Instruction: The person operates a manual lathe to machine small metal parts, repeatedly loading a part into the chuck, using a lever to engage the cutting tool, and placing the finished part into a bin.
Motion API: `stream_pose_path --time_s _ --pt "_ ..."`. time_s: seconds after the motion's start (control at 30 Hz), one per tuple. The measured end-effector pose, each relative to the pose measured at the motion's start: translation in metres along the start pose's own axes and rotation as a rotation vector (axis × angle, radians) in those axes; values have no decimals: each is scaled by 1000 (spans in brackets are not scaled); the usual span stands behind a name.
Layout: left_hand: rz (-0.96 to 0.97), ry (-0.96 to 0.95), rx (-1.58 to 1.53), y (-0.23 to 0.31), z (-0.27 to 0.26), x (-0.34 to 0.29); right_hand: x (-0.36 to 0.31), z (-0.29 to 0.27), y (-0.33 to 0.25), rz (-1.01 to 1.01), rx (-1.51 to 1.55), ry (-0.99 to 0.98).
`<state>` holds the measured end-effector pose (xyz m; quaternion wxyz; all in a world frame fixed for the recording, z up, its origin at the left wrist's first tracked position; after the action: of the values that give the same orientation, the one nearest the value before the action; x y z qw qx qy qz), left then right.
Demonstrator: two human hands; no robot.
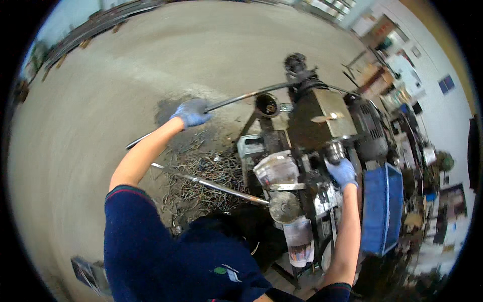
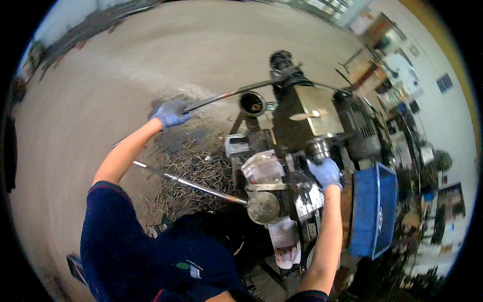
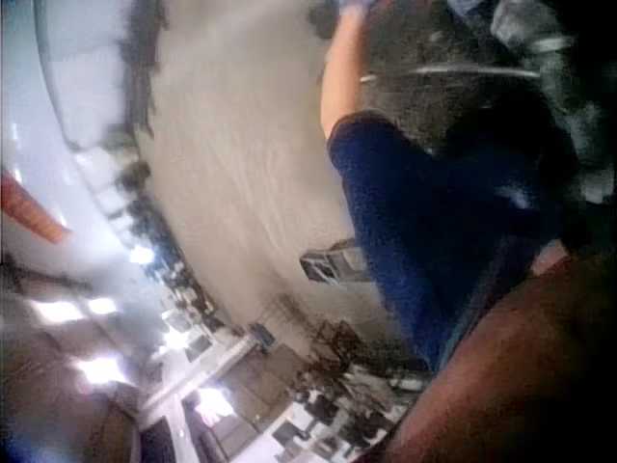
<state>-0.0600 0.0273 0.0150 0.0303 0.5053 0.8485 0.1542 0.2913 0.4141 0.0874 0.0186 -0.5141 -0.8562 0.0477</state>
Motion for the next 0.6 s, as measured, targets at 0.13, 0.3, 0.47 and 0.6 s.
stream_pose_path --time_s 0.13,0.3,0.47,0.6 --pt "-65 -69 4 3 -9 -5 -7 -27 -22 184 319 -49" --pt "14 11 21 -13 14 16 31 -9 -16 212 320 -33" --pt "80 -21 228 -25 24 51 36 -6 -3 255 465 -121" --pt "226 141 475 -108 -2 104 39 -5 3 293 619 -192"
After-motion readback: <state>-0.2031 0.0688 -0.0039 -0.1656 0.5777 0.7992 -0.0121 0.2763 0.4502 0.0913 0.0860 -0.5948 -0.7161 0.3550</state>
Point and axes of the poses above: each hand's wrist, its own x-axis towards the middle knuckle, its own z-axis out of the palm, y = z × x, the point moved 4 cm from there along x, towards the middle knuckle, and after that the axes turned 15 degrees about z, right-handed, at the moved point
